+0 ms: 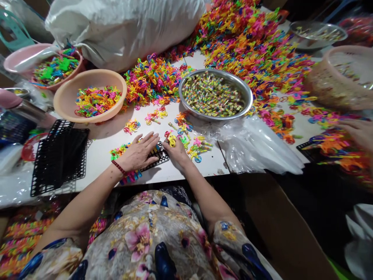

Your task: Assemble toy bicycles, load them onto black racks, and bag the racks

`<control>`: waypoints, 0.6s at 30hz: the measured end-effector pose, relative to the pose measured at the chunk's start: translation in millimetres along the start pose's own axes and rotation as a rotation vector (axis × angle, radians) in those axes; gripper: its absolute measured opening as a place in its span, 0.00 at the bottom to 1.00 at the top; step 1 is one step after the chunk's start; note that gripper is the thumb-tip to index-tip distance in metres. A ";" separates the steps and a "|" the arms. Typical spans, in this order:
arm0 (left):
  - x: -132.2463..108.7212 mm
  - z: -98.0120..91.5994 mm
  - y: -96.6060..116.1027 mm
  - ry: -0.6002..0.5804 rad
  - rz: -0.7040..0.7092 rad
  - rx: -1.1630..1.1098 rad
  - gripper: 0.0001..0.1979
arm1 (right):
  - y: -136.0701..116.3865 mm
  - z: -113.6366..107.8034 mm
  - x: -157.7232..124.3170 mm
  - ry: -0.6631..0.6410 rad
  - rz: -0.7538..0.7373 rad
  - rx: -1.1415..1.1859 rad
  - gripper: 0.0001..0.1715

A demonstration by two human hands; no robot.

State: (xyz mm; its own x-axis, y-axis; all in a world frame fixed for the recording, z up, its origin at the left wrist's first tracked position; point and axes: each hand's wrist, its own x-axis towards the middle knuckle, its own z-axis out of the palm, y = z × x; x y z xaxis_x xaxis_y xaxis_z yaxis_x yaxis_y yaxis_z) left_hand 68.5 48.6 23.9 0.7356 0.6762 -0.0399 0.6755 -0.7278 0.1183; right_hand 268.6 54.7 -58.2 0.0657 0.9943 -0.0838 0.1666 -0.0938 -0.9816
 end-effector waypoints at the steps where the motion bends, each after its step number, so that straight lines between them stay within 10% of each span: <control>1: 0.2 -0.2 0.2 -0.003 0.000 0.002 0.38 | -0.5 2.5 2.7 -0.009 -0.030 -0.060 0.13; 18: 0.7 1.3 -1.0 -0.017 0.016 0.093 0.39 | 0.4 11.4 19.5 -0.326 -0.370 -0.634 0.18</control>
State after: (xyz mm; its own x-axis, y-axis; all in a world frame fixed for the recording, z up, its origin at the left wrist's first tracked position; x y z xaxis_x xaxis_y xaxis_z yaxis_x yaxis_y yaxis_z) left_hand 68.4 49.6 22.5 0.7462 0.6633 -0.0558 0.6652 -0.7462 0.0262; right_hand 258.7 74.7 -62.2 -0.3777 0.9219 0.0860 0.6550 0.3317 -0.6789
